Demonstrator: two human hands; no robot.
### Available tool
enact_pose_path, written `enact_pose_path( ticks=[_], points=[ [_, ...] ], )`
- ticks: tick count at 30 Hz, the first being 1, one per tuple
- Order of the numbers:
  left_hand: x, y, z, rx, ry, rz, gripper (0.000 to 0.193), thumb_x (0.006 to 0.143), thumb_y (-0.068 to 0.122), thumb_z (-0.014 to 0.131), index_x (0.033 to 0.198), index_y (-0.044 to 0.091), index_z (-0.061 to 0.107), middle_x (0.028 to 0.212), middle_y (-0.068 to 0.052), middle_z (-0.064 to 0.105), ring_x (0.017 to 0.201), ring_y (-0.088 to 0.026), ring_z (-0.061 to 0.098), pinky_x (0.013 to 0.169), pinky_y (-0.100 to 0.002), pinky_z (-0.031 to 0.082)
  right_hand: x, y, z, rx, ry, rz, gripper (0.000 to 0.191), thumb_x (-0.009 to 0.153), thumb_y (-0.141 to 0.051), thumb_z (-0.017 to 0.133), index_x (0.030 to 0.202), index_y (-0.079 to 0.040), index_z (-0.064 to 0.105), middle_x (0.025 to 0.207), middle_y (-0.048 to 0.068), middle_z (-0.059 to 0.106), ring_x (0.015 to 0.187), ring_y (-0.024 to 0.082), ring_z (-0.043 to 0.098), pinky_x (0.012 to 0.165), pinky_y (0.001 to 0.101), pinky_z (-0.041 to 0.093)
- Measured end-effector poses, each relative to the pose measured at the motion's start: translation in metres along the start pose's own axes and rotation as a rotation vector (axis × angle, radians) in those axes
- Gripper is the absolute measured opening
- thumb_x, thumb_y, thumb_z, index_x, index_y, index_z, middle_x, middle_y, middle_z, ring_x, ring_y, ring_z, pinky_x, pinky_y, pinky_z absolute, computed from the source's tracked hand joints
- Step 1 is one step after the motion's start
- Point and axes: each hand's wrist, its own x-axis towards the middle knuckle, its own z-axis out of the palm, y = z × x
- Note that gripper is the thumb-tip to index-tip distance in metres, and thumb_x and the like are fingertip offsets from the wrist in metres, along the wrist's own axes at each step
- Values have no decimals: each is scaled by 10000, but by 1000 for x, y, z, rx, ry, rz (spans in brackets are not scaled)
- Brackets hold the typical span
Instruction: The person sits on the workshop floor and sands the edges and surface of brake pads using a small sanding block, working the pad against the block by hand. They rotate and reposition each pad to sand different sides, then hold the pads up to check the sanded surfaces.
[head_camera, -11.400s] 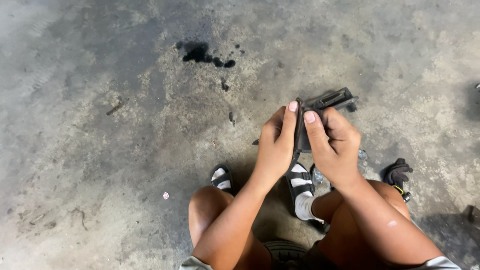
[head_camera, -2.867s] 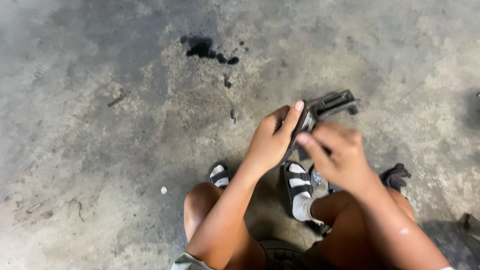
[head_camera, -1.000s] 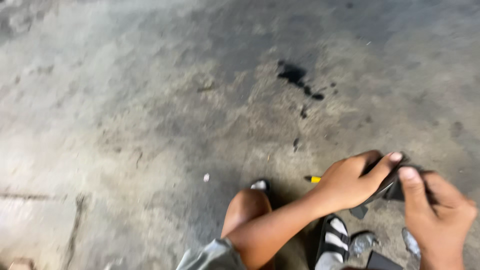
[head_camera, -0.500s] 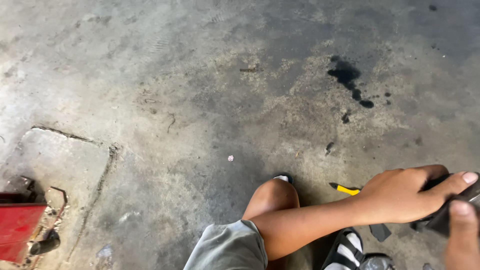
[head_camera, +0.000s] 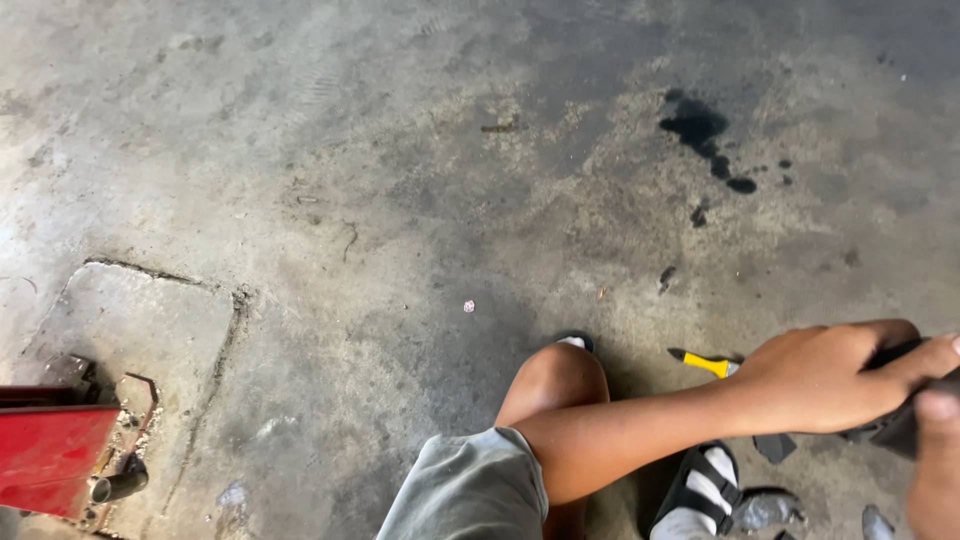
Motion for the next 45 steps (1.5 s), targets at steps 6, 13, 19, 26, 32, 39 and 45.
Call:
enact_pose_path(
  ticks=[6,13,19,26,32,39,45],
  points=[
    [7,-9,26,-96,-96,-2,717,1022,704,293,1300,171,683,956,-81,729,871,-280,690,761,-429,538,-12,9,-12,-7,8,17,256,1218,-161,537,1162,68,637,917,108,657,829,148,587,756,268,469],
    [25,-16,44,-91,-121,-63,715,1018,679,280,1316,159,669,1019,-93,733,921,-294,693,775,-442,540,-11,23,-17,-11,8,9,267,1233,-162,508,1197,71,632,952,129,670,858,176,615,783,283,491],
    [23,-9,44,-50,-21,43,726,1025,722,309,1244,139,683,961,-88,768,889,-289,690,746,-439,520,-8,37,-25,-30,3,-16,279,1247,-164,484,1228,75,627,982,148,681,882,200,639,807,296,510],
    [10,23,27,-101,-20,-41,754,1027,712,301,1052,95,734,834,-125,680,822,-315,667,692,-431,537,-18,-15,-46,-55,127,70,278,1212,-194,583,1119,58,654,919,135,674,843,171,624,767,289,477],
    [3,40,29,-116,86,7,591,1025,612,431,1063,91,707,782,-114,702,719,-269,688,679,-378,536,6,-110,-89,84,251,20,138,1086,-105,712,1012,12,704,763,56,622,705,78,508,642,290,432],
    [7,43,23,-102,78,-38,554,1023,557,475,909,51,668,709,-105,649,647,-199,615,639,-334,500,14,-135,-87,40,180,5,257,985,-142,773,796,-4,666,600,48,563,561,70,486,512,266,402],
    [4,45,24,-157,-3,-30,542,1019,548,496,898,46,661,667,-74,602,618,-163,555,598,-320,470,7,-132,-89,47,360,48,212,1041,-91,735,879,21,657,620,78,508,585,89,445,533,282,374]
  ],
)
